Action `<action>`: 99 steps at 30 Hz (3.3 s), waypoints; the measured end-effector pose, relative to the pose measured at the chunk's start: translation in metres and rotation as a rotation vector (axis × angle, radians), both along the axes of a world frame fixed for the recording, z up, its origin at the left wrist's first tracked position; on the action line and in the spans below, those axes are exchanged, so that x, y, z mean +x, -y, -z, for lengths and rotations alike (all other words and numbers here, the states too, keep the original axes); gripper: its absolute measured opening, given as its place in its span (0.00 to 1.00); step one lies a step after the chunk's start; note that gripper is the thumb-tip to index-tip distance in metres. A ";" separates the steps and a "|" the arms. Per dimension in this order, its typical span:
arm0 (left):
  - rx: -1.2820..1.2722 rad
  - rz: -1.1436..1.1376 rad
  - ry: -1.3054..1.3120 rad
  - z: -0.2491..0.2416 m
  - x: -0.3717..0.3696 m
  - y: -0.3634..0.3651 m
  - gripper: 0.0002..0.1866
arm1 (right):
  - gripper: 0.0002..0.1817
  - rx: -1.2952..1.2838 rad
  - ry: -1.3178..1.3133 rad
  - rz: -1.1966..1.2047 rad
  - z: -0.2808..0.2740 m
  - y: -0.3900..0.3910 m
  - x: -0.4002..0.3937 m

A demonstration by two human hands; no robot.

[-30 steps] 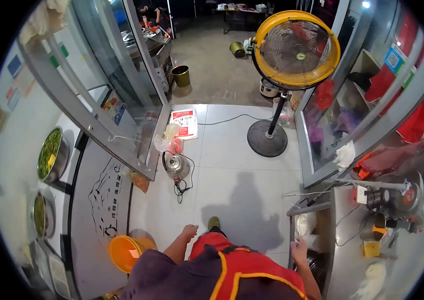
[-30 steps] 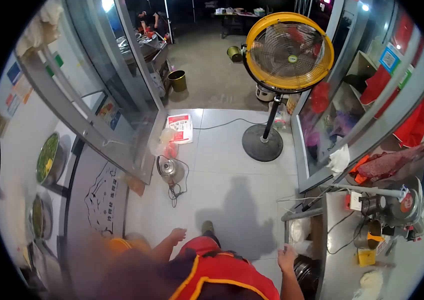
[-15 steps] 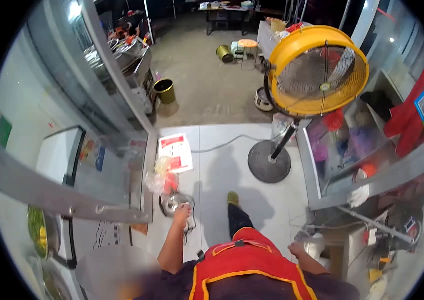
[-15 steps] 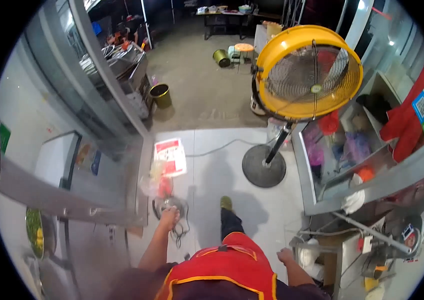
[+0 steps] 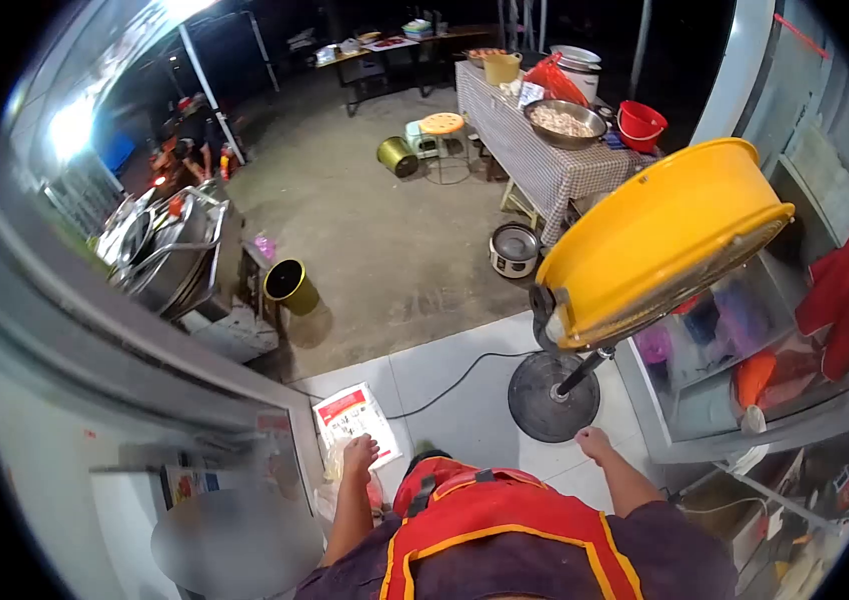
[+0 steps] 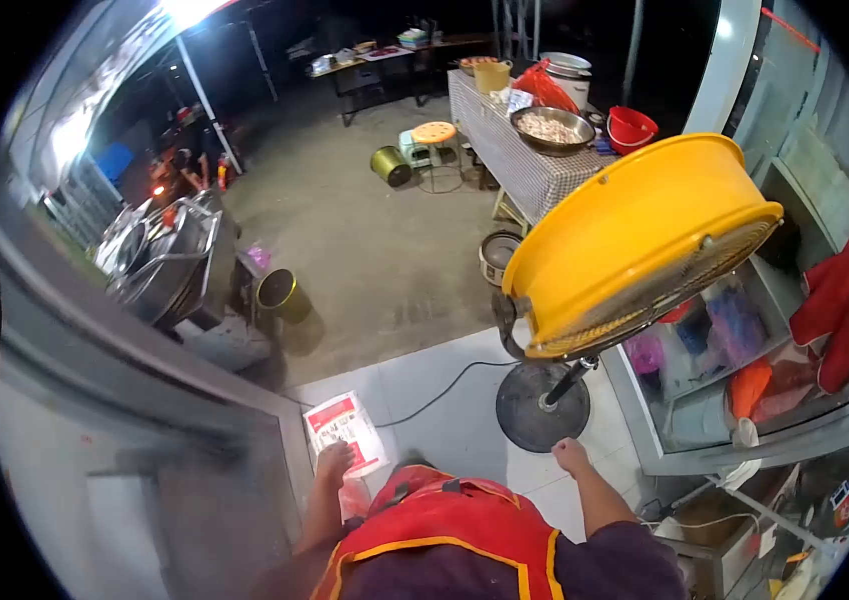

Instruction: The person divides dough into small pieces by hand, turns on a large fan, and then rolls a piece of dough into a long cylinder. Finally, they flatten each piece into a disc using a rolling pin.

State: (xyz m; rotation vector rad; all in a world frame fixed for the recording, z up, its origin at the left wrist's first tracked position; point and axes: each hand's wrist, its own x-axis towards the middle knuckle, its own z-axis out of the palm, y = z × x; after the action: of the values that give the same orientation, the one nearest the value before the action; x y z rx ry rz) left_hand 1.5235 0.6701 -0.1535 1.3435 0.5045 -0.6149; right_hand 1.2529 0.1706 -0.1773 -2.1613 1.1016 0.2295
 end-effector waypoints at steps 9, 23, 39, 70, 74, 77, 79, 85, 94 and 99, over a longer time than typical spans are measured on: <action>-0.045 0.597 0.219 0.018 0.305 0.231 0.08 | 0.10 -0.004 -0.246 0.620 0.034 -0.044 -0.022; -0.416 1.473 0.211 -0.139 0.253 0.603 0.18 | 0.11 0.354 -0.097 0.778 -0.006 -0.216 0.051; -0.513 1.695 -0.267 -0.150 0.210 0.707 0.18 | 0.11 0.125 -0.278 1.095 -0.032 -0.242 0.177; -0.624 1.975 -0.317 -0.173 0.218 0.729 0.20 | 0.19 0.264 -0.396 1.499 -0.072 -0.241 0.319; -0.629 1.965 -0.306 -0.174 0.219 0.728 0.20 | 0.17 0.088 -0.137 1.594 -0.046 -0.268 0.312; -0.585 1.969 -0.268 -0.179 0.220 0.725 0.20 | 0.17 0.079 -0.095 1.514 -0.069 -0.259 0.328; -0.566 1.983 -0.222 -0.187 0.223 0.724 0.20 | 0.17 0.224 -0.033 1.582 -0.074 -0.260 0.334; -0.605 2.018 -0.141 -0.186 0.224 0.721 0.21 | 0.19 0.098 0.090 1.737 -0.024 -0.331 0.346; -0.633 1.989 -0.178 -0.175 0.218 0.720 0.20 | 0.20 0.208 -0.084 1.668 -0.047 -0.324 0.359; -0.572 2.008 -0.104 -0.199 0.230 0.719 0.20 | 0.21 0.255 -0.079 1.704 -0.069 -0.308 0.363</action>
State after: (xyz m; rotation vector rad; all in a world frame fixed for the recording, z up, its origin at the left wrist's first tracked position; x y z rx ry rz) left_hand 1.7538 -0.0485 0.0455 0.8475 -1.1491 -2.1922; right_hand 1.6156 0.4790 -0.1084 -0.4653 2.3166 -0.3204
